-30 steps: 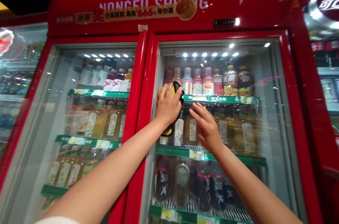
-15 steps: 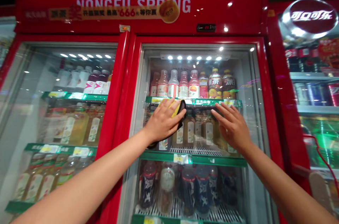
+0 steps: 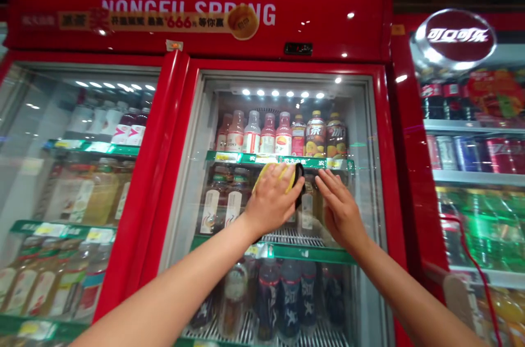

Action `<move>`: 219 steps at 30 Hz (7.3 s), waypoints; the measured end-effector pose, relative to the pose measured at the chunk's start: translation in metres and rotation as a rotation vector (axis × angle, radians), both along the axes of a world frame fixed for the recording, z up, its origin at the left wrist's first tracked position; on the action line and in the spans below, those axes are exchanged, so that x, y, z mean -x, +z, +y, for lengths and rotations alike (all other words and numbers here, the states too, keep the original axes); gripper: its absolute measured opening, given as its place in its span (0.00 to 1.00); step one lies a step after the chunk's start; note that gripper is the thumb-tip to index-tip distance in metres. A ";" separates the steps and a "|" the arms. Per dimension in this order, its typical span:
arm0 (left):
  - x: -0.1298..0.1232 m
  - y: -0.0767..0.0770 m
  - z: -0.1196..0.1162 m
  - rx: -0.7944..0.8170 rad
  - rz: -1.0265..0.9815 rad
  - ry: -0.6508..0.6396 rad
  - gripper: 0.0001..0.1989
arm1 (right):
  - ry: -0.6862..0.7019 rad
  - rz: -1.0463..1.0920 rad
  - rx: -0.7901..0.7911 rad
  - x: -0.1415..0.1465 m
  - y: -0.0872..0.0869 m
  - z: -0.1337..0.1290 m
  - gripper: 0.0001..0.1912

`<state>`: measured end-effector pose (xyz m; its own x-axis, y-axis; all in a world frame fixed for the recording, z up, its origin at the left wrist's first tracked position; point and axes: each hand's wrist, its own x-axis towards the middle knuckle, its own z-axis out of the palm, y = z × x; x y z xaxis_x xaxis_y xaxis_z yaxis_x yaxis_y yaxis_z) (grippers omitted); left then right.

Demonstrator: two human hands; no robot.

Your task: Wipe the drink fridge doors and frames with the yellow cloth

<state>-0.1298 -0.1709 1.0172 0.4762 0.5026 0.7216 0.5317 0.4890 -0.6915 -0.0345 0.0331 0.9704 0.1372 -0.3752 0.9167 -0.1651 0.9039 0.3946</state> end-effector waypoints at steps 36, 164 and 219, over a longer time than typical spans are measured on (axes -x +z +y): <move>-0.065 0.049 0.124 0.088 0.009 -0.049 0.23 | -0.183 -0.096 -0.100 -0.074 -0.003 0.119 0.26; 0.028 0.061 -0.028 -0.520 -0.554 -0.255 0.27 | 0.253 -0.120 0.193 0.050 0.054 -0.139 0.34; 0.088 0.053 -0.171 -0.336 -0.242 0.122 0.34 | -0.388 0.180 0.275 0.097 0.167 -0.200 0.18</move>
<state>-0.2173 -0.3421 1.0704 0.2244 0.2626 0.9384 0.5837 0.7349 -0.3453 -0.1311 -0.1669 1.1371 0.2002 -0.1783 0.9634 0.2519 0.9596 0.1253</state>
